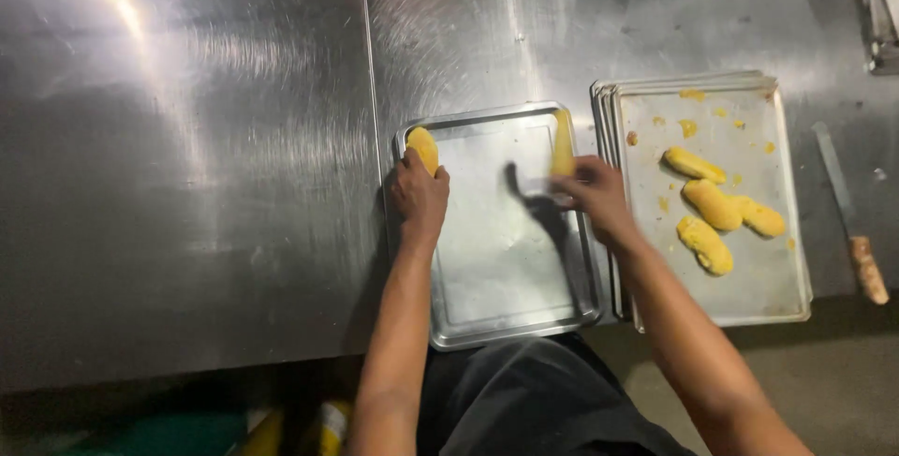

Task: Separating stuck-together baked bread pieces and organizing them neatly onto metal trays.

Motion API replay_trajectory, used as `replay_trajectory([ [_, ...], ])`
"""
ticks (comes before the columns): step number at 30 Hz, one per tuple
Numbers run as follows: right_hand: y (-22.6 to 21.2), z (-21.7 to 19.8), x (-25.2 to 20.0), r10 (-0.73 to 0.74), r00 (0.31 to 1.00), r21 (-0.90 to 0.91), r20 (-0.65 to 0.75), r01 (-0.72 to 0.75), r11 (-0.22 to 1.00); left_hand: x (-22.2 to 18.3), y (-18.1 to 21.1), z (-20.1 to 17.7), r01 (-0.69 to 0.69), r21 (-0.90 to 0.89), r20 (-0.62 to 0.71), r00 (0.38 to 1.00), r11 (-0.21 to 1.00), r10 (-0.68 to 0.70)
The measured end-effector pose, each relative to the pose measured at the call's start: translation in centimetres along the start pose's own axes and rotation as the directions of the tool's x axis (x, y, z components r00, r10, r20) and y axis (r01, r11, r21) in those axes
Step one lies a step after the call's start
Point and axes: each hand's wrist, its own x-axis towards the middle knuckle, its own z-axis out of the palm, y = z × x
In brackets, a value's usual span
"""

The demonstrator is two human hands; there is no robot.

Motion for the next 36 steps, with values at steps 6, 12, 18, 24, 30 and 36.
replay_trajectory([
  [6, 4.8, 12.7, 4.9, -0.061, 0.998, -0.372, 0.021, 0.065, 0.926, -0.6, 0.4, -1.3, -0.023, 0.001, 0.039, 0.999, 1.0, 0.023],
  [12, 4.7, 14.8, 5.5, -0.246, 0.968, -0.564, 0.045, 0.228, 0.794, -1.2, -0.5, -0.4, -0.041, -0.026, 0.054, 0.998, 0.999, 0.042],
  [18, 5.2, 15.3, 5.2, -0.347, 0.932, -0.585, 0.11, 0.342, 0.735, -1.6, -1.0, -0.2, -0.083, 0.009, -0.01, 0.996, 0.996, 0.083],
  [24, 2.4, 6.6, 0.3, -0.387, 0.914, -0.548, 0.119, 0.386, 0.742, -3.9, 3.2, -4.5, -0.168, 0.127, -0.048, 0.983, 0.978, 0.175],
  [30, 6.3, -12.5, -5.3, -0.508, 0.83, -0.732, -0.232, 0.194, 0.653, -6.6, 9.1, 0.0, -0.495, -0.027, 0.052, 0.867, 0.868, 0.496],
  [36, 6.1, -23.6, -7.7, -0.569, 0.79, -0.934, -0.229, -0.012, 0.358, -9.0, 23.9, 7.0, -0.824, -0.056, 0.183, 0.546, 0.563, 0.817],
])
